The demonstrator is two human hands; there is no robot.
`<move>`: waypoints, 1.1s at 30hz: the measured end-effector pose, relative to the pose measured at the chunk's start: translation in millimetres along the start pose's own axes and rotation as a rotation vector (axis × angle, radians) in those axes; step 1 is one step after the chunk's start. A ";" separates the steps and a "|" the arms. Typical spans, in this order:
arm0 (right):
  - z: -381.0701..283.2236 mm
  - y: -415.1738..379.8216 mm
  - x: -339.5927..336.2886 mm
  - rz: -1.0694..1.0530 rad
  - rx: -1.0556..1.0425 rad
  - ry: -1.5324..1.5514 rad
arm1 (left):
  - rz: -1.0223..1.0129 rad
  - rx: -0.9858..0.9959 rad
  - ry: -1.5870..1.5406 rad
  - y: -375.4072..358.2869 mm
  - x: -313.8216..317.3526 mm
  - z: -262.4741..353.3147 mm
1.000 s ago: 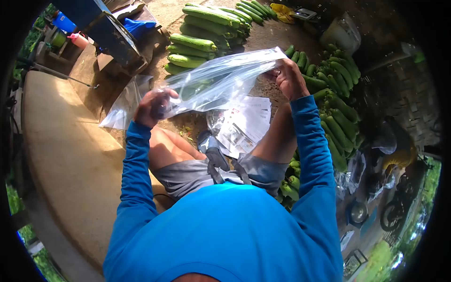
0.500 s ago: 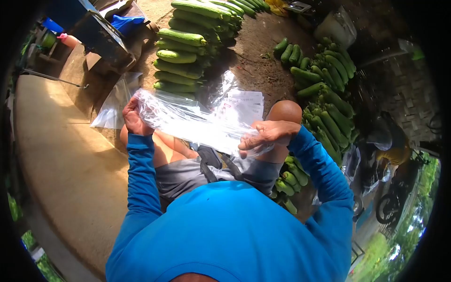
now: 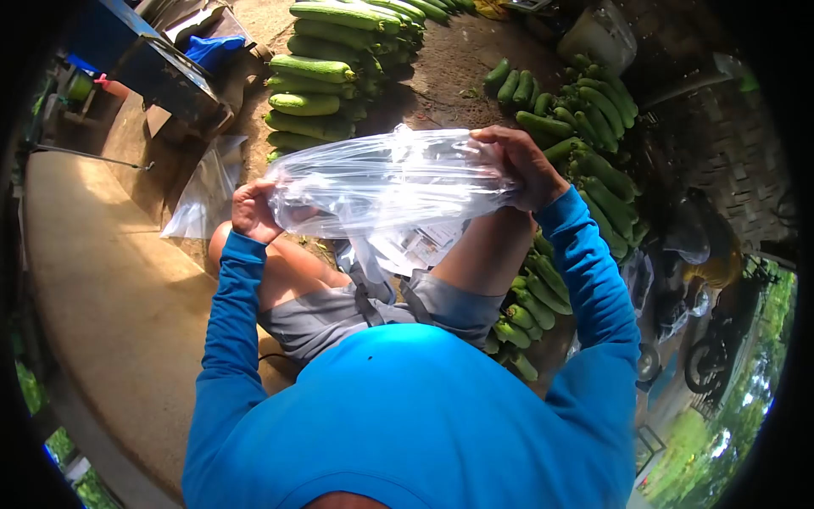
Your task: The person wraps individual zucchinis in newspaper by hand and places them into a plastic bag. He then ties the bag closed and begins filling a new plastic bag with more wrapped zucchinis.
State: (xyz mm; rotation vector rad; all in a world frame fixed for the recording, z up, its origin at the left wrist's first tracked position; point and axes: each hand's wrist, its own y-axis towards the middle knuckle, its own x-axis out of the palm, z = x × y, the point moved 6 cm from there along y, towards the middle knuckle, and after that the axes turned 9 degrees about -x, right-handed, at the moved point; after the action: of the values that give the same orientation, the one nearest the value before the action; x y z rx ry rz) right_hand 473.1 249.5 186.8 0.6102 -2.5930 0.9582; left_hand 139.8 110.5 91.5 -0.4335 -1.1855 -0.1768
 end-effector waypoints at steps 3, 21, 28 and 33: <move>30.9 -3.2 13.4 -0.493 0.310 -0.146 | 0.006 0.014 -0.179 17.0 -3.5 23.6; -3.1 73.2 5.0 -0.285 -0.167 0.121 | 0.495 0.213 1.830 14.9 19.9 13.8; 71.0 87.5 2.2 -0.638 0.092 -1.143 | 0.336 1.119 1.784 -5.3 12.3 73.1; -21.5 124.3 4.3 -0.359 -0.502 -1.105 | 0.361 0.435 1.201 39.8 13.5 136.9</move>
State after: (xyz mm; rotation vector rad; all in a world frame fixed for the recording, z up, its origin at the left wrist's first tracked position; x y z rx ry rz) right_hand 411.6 347.9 137.3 1.7131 -3.1740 -0.2927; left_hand 41.9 204.8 136.4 -0.0879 0.0590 0.1372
